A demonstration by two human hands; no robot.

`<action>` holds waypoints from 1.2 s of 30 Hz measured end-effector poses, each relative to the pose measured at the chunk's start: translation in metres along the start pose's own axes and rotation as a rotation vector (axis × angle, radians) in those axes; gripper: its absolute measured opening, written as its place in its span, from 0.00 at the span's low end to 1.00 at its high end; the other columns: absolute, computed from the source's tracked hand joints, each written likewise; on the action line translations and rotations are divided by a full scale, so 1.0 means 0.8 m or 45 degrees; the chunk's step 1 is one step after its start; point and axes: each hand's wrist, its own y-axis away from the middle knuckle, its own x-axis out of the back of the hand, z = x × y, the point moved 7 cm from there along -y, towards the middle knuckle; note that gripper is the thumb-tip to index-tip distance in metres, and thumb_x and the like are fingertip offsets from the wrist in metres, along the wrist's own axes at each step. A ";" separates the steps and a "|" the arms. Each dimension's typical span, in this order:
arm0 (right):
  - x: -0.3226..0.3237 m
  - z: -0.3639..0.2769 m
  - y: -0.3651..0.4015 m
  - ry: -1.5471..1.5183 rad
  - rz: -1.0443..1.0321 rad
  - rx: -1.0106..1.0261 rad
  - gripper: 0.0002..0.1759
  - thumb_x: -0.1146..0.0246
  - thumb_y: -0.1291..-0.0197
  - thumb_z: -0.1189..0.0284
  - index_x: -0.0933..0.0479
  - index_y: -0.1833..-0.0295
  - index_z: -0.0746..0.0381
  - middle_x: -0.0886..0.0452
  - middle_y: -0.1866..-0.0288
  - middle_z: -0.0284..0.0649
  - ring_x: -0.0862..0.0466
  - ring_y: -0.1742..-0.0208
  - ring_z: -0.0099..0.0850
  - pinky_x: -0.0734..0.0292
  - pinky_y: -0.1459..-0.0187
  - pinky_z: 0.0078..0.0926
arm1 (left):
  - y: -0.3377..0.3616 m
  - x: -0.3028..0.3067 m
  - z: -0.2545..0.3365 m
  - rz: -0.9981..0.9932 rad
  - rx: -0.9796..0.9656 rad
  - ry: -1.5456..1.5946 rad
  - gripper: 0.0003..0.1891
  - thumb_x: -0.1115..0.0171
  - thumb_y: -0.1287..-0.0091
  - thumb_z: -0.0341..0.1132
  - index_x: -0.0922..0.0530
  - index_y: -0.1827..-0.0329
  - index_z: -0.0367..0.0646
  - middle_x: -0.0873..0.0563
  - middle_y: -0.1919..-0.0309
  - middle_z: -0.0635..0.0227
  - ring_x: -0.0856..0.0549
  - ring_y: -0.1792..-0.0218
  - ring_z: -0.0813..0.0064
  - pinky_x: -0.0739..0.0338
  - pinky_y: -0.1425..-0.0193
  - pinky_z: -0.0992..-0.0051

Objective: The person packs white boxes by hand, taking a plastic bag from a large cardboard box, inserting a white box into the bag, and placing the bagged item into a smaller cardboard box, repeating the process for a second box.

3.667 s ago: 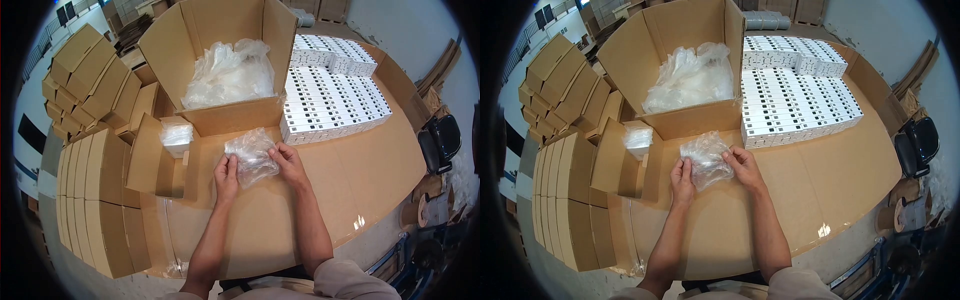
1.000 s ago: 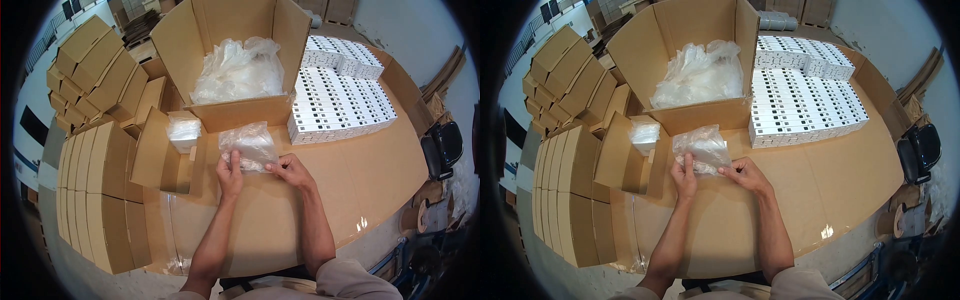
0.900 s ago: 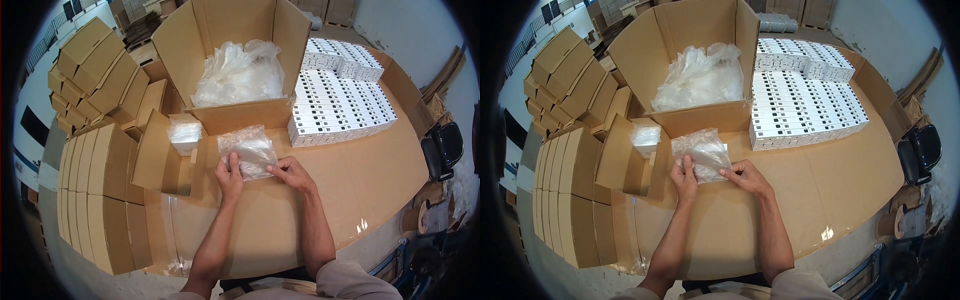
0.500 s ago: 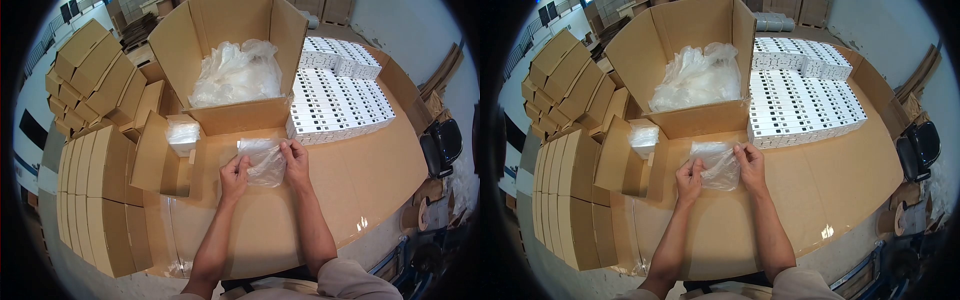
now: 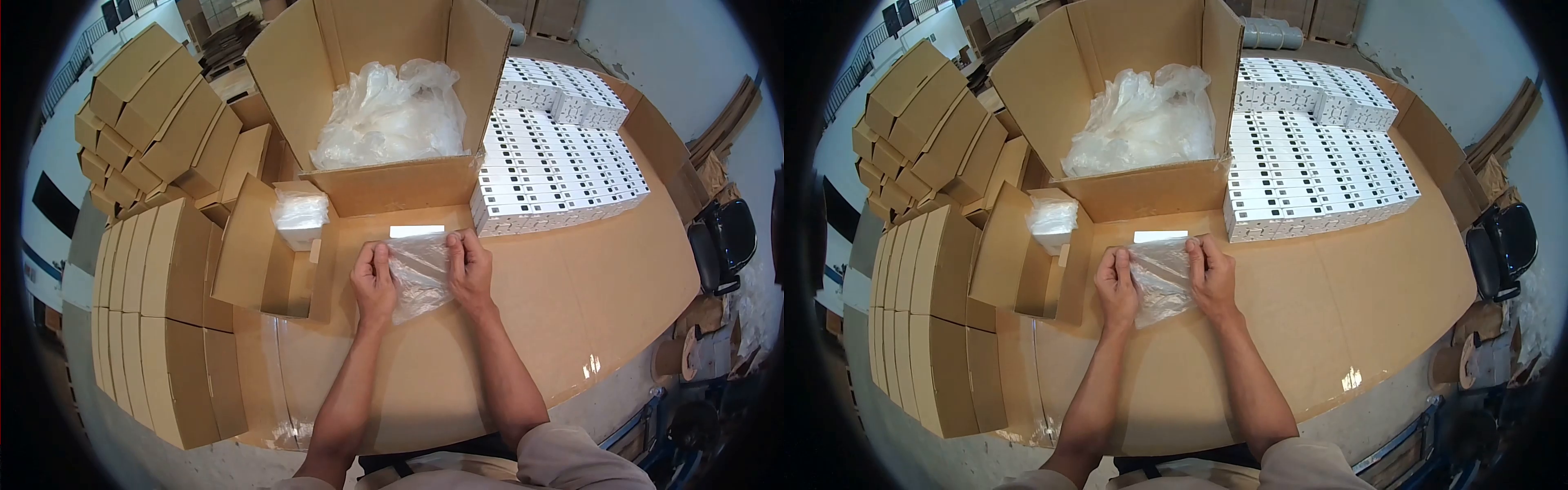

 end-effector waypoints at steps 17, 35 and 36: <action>0.023 -0.035 -0.007 -0.100 0.224 0.193 0.07 0.31 0.35 0.77 0.19 0.53 0.64 0.19 0.53 0.45 0.19 0.57 0.33 0.24 0.54 0.31 | 0.016 -0.034 -0.012 -0.494 0.244 0.137 0.18 0.24 0.34 0.24 0.22 0.45 0.38 0.12 0.62 0.73 0.15 0.68 0.87 0.22 0.68 0.83; 0.034 -0.039 -0.015 0.113 -0.103 0.365 0.12 0.21 0.51 0.79 0.11 0.59 0.57 0.21 0.44 0.41 0.22 0.44 0.37 0.24 0.48 0.35 | 0.012 -0.029 -0.024 -0.517 0.177 -0.097 0.20 0.20 0.38 0.29 0.18 0.46 0.38 0.10 0.57 0.68 0.12 0.55 0.80 0.16 0.50 0.75; 0.035 -0.040 -0.017 0.124 -0.110 0.370 0.13 0.21 0.51 0.79 0.11 0.58 0.56 0.21 0.45 0.40 0.22 0.45 0.37 0.24 0.48 0.35 | 0.009 -0.030 -0.022 -0.511 0.145 -0.105 0.20 0.20 0.38 0.29 0.18 0.45 0.38 0.10 0.57 0.68 0.12 0.54 0.79 0.16 0.49 0.75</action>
